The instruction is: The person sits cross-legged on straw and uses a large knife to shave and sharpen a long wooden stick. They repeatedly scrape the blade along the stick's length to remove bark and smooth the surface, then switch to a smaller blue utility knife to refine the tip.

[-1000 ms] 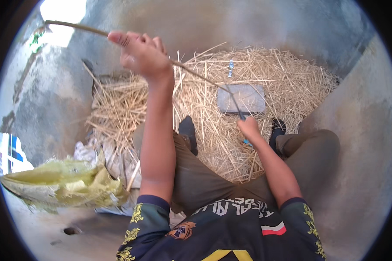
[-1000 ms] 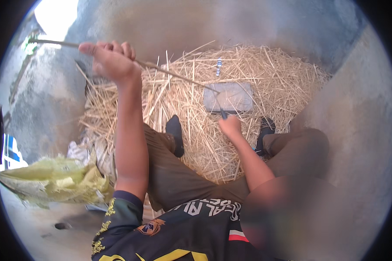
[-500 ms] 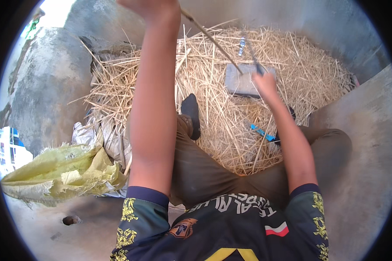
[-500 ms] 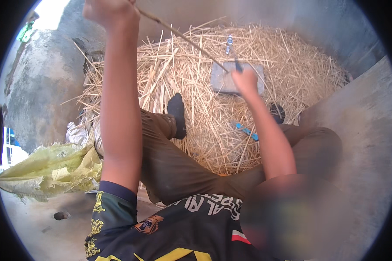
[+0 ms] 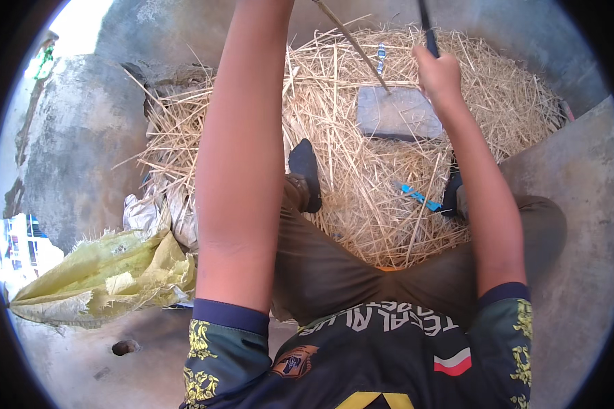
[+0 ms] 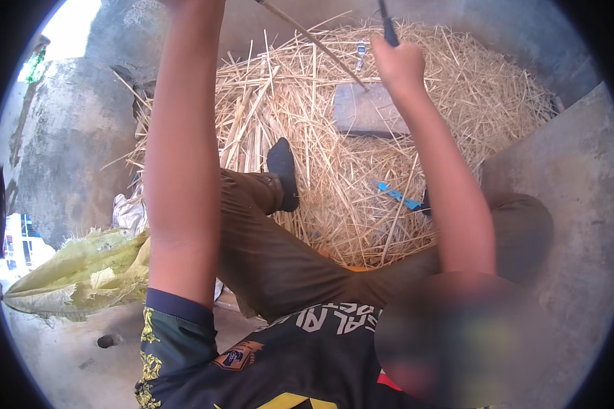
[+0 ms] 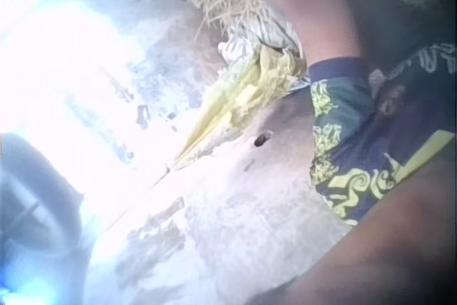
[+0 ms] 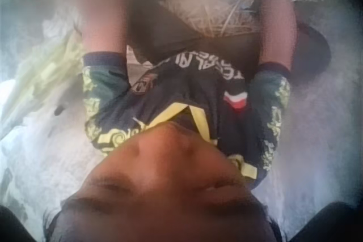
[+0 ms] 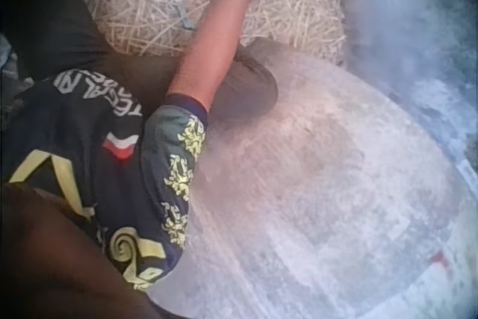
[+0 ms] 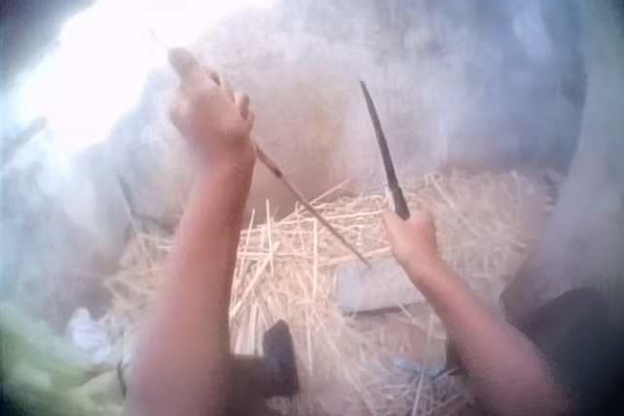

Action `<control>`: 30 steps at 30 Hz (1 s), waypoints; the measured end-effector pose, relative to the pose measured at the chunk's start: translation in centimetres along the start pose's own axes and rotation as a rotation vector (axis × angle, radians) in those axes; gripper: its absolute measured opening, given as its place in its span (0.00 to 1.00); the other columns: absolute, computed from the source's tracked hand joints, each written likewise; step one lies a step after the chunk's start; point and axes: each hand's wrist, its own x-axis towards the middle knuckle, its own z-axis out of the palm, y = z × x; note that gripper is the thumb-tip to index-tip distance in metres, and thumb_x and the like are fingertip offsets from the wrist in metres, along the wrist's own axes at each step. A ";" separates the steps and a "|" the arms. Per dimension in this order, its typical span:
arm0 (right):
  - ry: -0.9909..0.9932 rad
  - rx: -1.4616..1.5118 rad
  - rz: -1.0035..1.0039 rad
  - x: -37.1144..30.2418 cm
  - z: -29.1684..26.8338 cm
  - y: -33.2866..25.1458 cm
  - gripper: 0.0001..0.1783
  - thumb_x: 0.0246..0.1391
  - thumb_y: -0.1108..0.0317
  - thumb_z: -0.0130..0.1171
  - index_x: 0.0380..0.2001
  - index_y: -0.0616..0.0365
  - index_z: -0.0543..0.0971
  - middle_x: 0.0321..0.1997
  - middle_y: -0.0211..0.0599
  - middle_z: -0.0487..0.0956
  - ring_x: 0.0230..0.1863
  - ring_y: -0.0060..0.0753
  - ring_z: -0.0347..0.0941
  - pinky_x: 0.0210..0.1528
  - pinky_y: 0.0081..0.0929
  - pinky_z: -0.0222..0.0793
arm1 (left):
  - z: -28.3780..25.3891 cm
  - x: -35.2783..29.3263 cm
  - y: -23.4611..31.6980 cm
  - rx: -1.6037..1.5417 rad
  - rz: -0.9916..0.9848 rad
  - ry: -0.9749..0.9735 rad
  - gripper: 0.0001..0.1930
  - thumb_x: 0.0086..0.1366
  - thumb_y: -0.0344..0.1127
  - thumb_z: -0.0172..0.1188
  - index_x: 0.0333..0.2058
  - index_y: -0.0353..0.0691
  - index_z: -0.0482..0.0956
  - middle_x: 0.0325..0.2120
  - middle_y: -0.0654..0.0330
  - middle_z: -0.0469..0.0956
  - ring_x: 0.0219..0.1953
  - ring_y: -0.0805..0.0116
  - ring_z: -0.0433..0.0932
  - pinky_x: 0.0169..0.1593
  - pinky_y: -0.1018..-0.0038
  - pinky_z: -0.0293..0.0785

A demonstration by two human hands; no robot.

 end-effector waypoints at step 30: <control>0.038 -0.342 0.307 -3.7 2.3 24.6 0.14 0.49 0.62 0.59 0.22 0.64 0.74 0.12 0.38 0.71 0.10 0.35 0.68 0.15 0.39 0.64 | 1.3 0.7 -0.4 0.042 -0.091 -0.074 0.28 0.73 0.62 0.44 0.18 0.50 0.59 0.12 0.72 0.53 0.11 0.77 0.54 0.15 0.78 0.48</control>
